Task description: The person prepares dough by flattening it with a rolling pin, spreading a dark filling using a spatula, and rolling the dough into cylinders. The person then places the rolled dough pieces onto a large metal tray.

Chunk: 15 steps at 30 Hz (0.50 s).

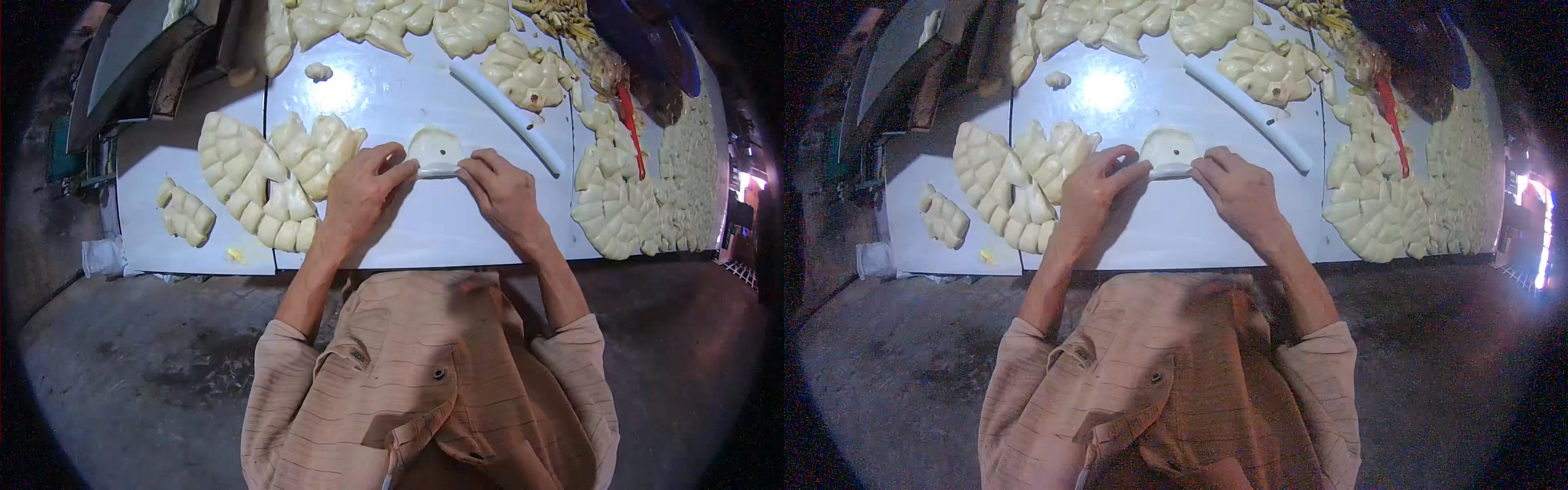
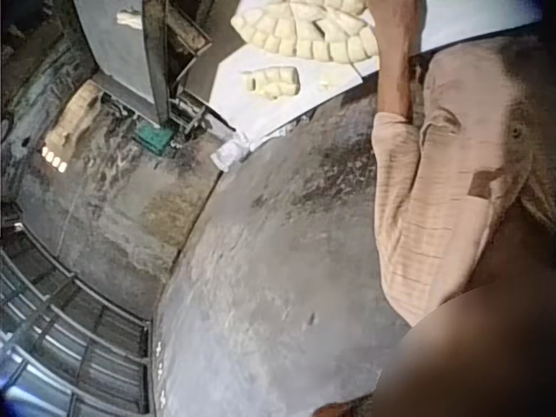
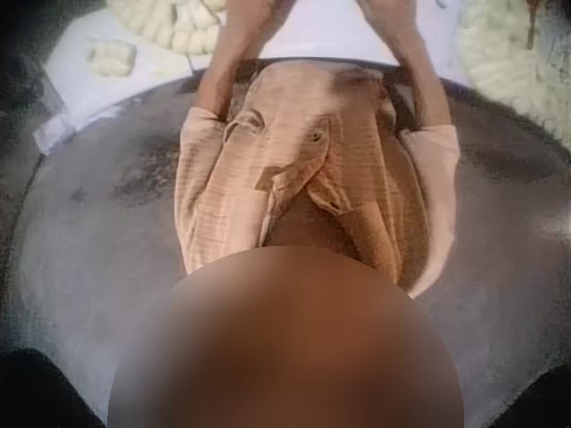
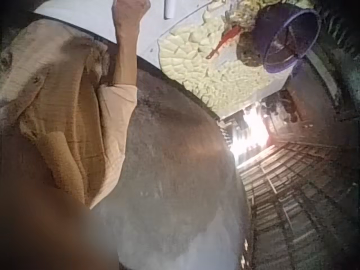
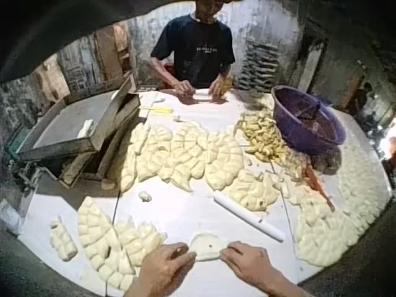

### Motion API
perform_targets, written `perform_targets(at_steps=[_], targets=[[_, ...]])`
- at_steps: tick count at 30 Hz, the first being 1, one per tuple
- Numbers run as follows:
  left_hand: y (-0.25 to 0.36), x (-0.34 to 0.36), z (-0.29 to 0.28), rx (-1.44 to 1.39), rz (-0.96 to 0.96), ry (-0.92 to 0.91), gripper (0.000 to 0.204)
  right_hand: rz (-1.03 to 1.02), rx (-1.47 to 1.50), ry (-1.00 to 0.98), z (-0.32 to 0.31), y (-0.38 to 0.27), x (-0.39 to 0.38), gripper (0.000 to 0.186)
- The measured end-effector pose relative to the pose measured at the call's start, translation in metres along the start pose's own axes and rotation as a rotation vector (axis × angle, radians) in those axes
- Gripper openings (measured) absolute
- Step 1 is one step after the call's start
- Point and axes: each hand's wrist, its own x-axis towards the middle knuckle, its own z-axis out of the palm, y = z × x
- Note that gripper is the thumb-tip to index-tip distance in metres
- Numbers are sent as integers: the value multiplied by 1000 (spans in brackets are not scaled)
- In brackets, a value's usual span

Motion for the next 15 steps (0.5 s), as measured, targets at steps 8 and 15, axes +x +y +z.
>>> perform_targets(at_steps=[8, 15], targets=[[0, 3, 8, 81, 58, 65, 25, -49, -77, -28, 2, 7, 3, 31], [-5, 6, 8, 60, 51, -29, 54, -24, -22, -46, -5, 5, 7, 51]])
